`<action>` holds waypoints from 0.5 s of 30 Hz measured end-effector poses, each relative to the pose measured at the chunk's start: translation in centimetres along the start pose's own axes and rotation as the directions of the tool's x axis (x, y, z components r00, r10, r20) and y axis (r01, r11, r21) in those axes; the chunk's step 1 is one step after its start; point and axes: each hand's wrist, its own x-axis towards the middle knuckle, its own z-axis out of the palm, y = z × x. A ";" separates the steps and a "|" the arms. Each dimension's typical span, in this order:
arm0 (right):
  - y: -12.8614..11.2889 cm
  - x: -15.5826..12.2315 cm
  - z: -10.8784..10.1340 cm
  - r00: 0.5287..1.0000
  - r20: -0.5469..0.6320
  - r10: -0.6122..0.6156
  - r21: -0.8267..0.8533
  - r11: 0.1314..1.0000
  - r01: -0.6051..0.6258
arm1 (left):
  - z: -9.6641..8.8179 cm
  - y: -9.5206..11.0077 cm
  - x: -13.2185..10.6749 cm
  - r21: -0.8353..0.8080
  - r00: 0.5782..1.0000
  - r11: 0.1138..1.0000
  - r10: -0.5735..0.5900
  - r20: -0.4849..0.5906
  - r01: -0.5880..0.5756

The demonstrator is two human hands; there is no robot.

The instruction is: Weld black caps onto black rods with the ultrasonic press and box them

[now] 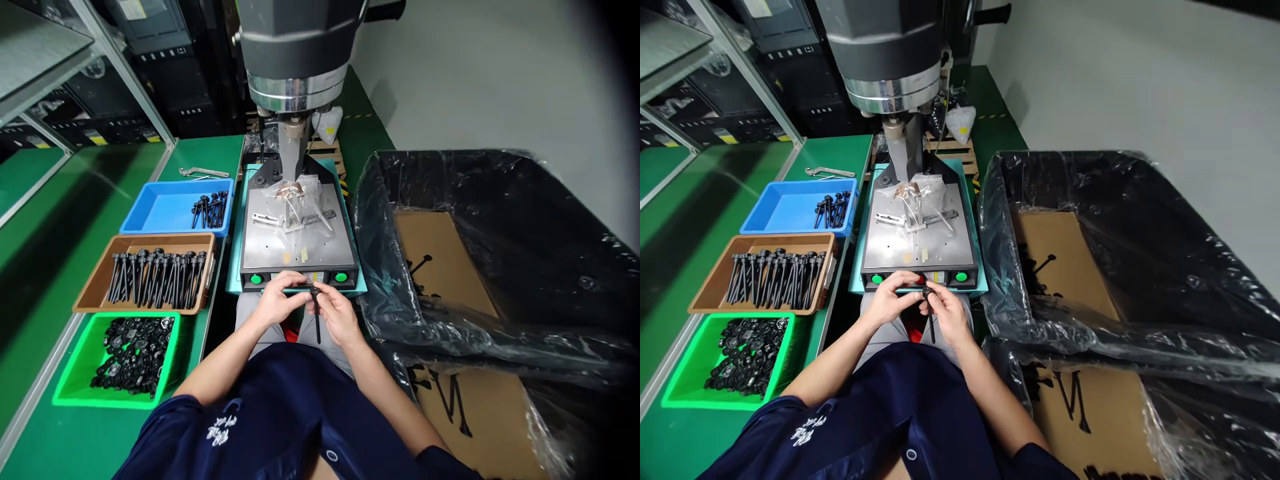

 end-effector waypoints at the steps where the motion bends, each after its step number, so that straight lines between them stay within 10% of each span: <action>1: 0.1 -0.1 -0.3 1.000 -0.011 0.017 0.030 0.999 -0.017 | -0.6 -0.8 0.9 -0.014 0.997 0.999 -0.037 -0.061 0.036; 6: 0.3 -0.4 -1.2 0.999 -0.020 0.042 0.038 0.998 -0.041 | -4.5 -4.9 8.4 -0.229 0.896 0.968 -0.191 -0.401 0.104; 15: 1.2 -1.4 -1.4 0.993 -0.012 0.117 0.047 0.992 -0.117 | -6.2 -7.0 16.8 -0.491 0.878 0.844 -0.387 -0.282 0.214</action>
